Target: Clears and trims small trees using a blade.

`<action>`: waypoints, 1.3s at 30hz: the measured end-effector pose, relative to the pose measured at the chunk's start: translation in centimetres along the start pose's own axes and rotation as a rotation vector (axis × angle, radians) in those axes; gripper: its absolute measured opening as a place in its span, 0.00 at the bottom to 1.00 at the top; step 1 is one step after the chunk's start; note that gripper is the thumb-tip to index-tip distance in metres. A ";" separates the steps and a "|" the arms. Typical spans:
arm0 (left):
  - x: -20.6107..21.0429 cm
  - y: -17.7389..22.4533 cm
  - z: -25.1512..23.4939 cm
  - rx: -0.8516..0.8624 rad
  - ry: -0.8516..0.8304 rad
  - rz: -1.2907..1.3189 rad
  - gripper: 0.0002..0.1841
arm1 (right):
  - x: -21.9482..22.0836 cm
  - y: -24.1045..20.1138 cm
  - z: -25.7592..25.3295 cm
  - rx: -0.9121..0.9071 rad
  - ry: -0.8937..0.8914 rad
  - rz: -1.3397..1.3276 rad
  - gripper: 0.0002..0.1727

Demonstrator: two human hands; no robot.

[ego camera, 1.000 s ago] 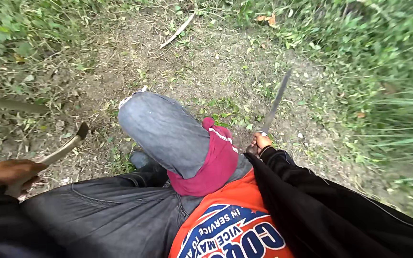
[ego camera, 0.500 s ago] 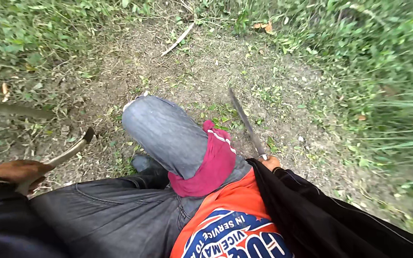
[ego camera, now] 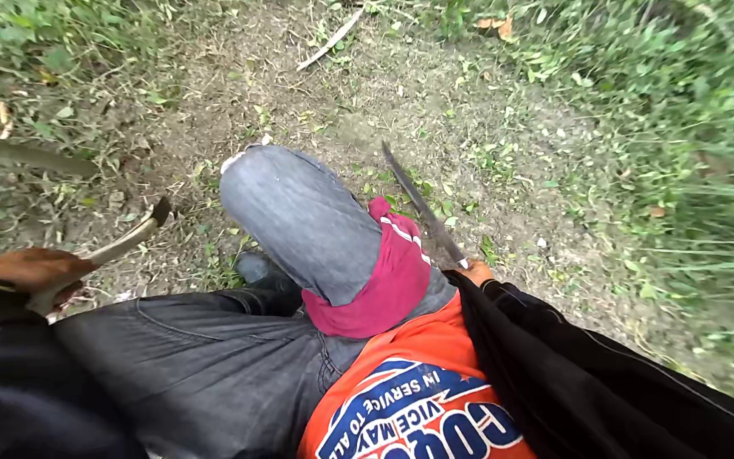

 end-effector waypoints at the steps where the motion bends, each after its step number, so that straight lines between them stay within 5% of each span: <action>1: 0.0 0.5 0.3 0.007 0.002 -0.001 0.15 | -0.5 0.1 0.3 0.021 0.012 -0.072 0.24; 9: 0.2 4.2 3.5 -0.055 -0.063 -0.046 0.15 | -1.0 -6.1 0.4 0.191 -0.040 -0.928 0.17; 14: -0.2 1.8 1.0 -0.009 -0.118 -0.046 0.16 | 0.1 -4.7 -0.2 0.076 -0.119 -0.116 0.26; 18: 0.2 -1.7 -1.5 0.026 -0.108 -0.012 0.16 | -1.6 -2.0 -0.7 0.053 -0.026 -0.058 0.24; 22: 0.4 -1.0 -0.5 -0.020 -0.016 0.085 0.15 | -3.5 -1.7 -1.7 0.148 0.048 -0.416 0.24; 28: -0.2 3.5 3.2 -0.038 -0.071 0.034 0.16 | -4.7 -10.8 -1.7 0.193 0.033 -1.162 0.16; 33: -0.5 3.1 2.3 -0.020 -0.072 -0.029 0.17 | -0.1 -10.5 -1.6 0.154 -0.123 -0.345 0.26; 39: -0.3 0.1 0.3 0.024 -0.104 0.026 0.15 | -2.1 -5.5 -2.3 0.185 -0.014 -0.487 0.21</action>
Point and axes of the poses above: each hand's wrist, its own z-axis away from the middle knuckle, its own x-axis out of the palm, y = z × x, the point moved 6 cm from there along -z, towards the middle knuckle, and after that the axes turned 13 degrees about x, right-handed, at the moved point
